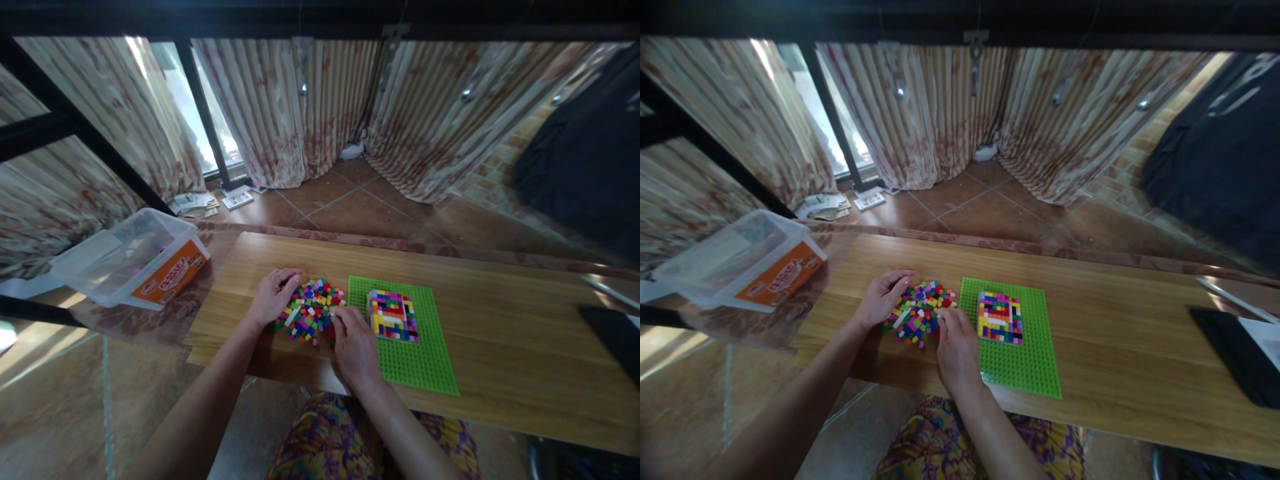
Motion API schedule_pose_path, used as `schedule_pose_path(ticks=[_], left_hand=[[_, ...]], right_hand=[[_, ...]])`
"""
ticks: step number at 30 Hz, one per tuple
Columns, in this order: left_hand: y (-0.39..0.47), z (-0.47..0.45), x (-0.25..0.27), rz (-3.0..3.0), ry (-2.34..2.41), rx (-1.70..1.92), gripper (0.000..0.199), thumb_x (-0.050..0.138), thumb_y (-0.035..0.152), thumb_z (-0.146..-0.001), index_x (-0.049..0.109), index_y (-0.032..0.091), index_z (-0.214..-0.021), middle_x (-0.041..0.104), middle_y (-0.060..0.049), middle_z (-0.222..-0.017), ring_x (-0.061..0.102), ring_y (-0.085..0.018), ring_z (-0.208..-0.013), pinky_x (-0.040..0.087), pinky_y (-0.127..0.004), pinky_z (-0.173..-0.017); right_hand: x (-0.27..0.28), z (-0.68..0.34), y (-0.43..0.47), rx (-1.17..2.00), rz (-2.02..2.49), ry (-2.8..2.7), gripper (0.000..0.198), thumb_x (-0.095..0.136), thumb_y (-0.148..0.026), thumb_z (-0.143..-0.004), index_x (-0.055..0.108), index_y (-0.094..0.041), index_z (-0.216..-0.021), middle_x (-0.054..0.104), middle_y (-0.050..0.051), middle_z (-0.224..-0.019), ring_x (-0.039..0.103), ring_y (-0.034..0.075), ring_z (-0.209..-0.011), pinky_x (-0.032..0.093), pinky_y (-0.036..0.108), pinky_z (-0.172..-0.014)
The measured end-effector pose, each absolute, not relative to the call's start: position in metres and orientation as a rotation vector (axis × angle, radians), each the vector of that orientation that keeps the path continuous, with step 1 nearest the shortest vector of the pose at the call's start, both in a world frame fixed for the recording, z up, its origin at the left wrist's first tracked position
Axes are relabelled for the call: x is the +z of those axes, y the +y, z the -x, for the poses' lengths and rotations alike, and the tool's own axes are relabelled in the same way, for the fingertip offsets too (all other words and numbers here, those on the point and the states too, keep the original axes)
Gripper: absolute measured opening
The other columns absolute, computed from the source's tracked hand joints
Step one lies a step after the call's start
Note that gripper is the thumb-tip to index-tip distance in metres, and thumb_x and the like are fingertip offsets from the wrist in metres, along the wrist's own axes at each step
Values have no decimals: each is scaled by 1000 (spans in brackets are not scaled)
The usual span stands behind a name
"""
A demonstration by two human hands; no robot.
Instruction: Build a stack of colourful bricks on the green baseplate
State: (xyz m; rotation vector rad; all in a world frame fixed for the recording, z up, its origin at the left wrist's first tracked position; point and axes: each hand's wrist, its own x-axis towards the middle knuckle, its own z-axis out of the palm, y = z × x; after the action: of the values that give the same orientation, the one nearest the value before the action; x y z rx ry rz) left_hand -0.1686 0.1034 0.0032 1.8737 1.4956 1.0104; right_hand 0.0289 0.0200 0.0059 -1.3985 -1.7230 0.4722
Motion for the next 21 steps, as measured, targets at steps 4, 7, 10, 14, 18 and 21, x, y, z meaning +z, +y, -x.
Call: schedule_pose_path(ticks=[4, 7, 10, 14, 18, 21], left_hand=[[103, 169, 3, -1872, 1498, 1002, 34, 48, 41, -92, 70, 21, -108, 73, -6, -104, 66, -20, -100, 52, -34, -92], [104, 169, 2, -1872, 1507, 996, 35, 48, 42, -92, 70, 21, -108, 73, -6, -103, 67, -20, -99, 52, -34, -92], [104, 170, 1, -1879, 1507, 997, 35, 48, 42, -92, 70, 21, -108, 73, -6, -104, 67, -20, -98, 52, -34, -92], [104, 170, 0, -1865, 1498, 1008, 35, 48, 43, -92, 70, 22, -108, 73, -6, -102, 67, -20, -98, 52, -33, -91], [104, 170, -1, -1855, 1488, 1020, 35, 49, 43, -91, 70, 22, -109, 74, -5, -98, 67, -20, -98, 53, -33, -90], [104, 171, -1, -1854, 1485, 1018, 34, 49, 43, -91, 70, 23, -109, 74, -5, -96, 67, -20, -97, 54, -33, -89]], right_hand=[[9, -28, 18, 476, 1395, -1696, 25, 42, -19, -98, 66, -20, -100, 67, 7, -92, 64, 17, -88, 52, 31, -80], [9, -27, 19, 473, 1395, -1683, 24, 43, -20, -98, 67, -20, -101, 68, 6, -91, 65, 17, -86, 53, 30, -78], [8, -28, 20, 461, 1379, -1700, 24, 43, -21, -98, 67, -20, -105, 69, 7, -94, 66, 17, -88, 54, 31, -82], [4, -29, 21, 422, 1340, -1750, 26, 43, -21, -98, 67, -22, -107, 70, 7, -99, 66, 17, -93, 54, 33, -86], [2, -29, 20, 402, 1349, -1783, 25, 44, -18, -97, 67, -21, -104, 70, 7, -98, 66, 18, -93, 54, 33, -86], [1, -30, 20, 408, 1357, -1792, 22, 45, -16, -96, 66, -22, -101, 69, 6, -98, 65, 18, -92, 54, 32, -85]])
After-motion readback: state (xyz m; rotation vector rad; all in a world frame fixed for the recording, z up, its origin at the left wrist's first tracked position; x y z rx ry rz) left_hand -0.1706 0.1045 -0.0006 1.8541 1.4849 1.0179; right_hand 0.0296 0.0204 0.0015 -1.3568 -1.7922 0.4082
